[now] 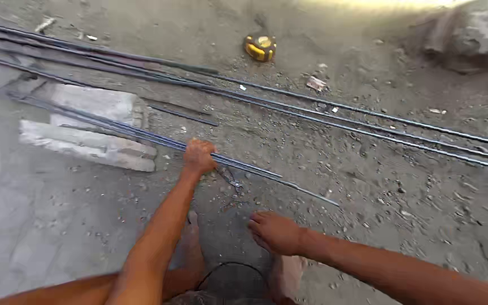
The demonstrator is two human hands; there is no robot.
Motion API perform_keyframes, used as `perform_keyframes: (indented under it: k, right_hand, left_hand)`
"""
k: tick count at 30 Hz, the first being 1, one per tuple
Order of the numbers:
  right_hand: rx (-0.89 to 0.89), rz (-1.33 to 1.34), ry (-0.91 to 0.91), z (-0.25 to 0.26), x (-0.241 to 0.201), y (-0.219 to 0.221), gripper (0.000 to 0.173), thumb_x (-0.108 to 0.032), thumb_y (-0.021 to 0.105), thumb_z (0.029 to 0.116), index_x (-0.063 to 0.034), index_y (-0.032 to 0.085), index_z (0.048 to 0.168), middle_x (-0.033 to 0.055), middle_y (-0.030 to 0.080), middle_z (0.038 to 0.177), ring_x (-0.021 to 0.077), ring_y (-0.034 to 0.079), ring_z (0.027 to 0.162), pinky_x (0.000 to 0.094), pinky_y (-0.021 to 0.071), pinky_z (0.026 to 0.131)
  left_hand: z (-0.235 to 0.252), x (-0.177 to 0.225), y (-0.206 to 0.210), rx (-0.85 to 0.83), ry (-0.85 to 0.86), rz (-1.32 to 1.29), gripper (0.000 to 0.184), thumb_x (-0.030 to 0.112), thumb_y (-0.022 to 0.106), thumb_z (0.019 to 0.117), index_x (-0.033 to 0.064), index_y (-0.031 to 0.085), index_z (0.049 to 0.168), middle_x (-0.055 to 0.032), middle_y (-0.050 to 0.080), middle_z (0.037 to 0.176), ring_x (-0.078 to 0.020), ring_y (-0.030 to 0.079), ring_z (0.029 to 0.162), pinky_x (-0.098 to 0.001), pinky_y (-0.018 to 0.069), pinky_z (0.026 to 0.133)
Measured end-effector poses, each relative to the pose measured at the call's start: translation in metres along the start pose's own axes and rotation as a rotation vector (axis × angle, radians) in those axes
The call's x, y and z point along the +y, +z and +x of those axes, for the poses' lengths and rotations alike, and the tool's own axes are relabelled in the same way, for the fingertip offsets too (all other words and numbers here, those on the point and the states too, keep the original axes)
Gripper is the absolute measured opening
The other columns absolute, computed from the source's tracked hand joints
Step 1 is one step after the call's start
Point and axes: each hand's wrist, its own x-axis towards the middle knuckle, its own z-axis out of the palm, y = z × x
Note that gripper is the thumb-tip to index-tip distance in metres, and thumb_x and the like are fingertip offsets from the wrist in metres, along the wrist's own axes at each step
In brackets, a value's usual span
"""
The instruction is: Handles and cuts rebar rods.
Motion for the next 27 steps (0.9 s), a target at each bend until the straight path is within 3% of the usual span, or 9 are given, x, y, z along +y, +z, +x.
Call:
perform_keyframes:
  k: [3, 7, 13, 25, 27]
  right_hand:
    - [0.281, -0.078, -0.049, 0.0, 0.011, -0.027, 0.033, -0.027, 0.057, 0.1033, -0.0002, 0.07, 0.118, 0.024, 0.07, 0.116, 0.0407, 0.069, 0.111, 0.0549, 0.0567, 0.095]
    - [0.446, -0.076, -0.027, -0.003, 0.022, -0.068, 0.035, -0.024, 0.056, 0.1042, 0.0054, 0.069, 0.117, 0.0301, 0.068, 0.113, 0.0477, 0.069, 0.105, 0.0619, 0.0555, 0.09]
    - [0.608, -0.111, -0.012, 0.0, 0.04, -0.081, 0.039, -0.026, 0.057, 0.1028, 0.0066, 0.065, 0.124, 0.0336, 0.063, 0.125, 0.0516, 0.064, 0.114, 0.0612, 0.0532, 0.096]
    - [0.598, -0.233, 0.029, 0.012, 0.047, -0.065, 0.049, -0.026, 0.062, 0.0989, 0.0062, 0.059, 0.135, 0.0341, 0.055, 0.14, 0.055, 0.057, 0.125, 0.0658, 0.0454, 0.103]
    - [0.612, -0.27, 0.002, 0.021, 0.045, -0.065, 0.05, -0.027, 0.063, 0.098, 0.0046, 0.058, 0.137, 0.0327, 0.054, 0.142, 0.0531, 0.055, 0.128, 0.0643, 0.0452, 0.104]
  left_hand:
    - [0.003, -0.01, -0.001, -0.159, -0.069, 0.003, 0.033, 0.04, 0.076, 0.0825, 0.0181, 0.078, 0.107, -0.0063, 0.076, 0.111, -0.0282, 0.067, 0.113, -0.0554, 0.0407, 0.109]
    - [0.011, -0.024, -0.006, -0.233, -0.042, -0.051, 0.035, 0.032, 0.072, 0.0872, 0.0117, 0.073, 0.116, -0.0111, 0.072, 0.119, -0.0319, 0.061, 0.122, -0.0562, 0.0322, 0.117]
    - [0.009, -0.023, -0.013, -0.224, -0.042, -0.035, 0.032, 0.03, 0.071, 0.0877, 0.0094, 0.073, 0.112, -0.0112, 0.072, 0.116, -0.0318, 0.062, 0.12, -0.0552, 0.0327, 0.115]
    - [0.007, -0.025, -0.001, -0.1, -0.002, -0.015, 0.031, 0.034, 0.063, 0.0947, 0.0068, 0.073, 0.107, -0.0126, 0.073, 0.11, -0.0318, 0.064, 0.114, -0.0533, 0.0378, 0.109]
    - [0.003, -0.026, 0.004, -0.023, 0.013, -0.023, 0.029, 0.032, 0.064, 0.093, 0.0065, 0.074, 0.102, -0.0123, 0.073, 0.104, -0.0317, 0.066, 0.109, -0.0522, 0.0412, 0.103]
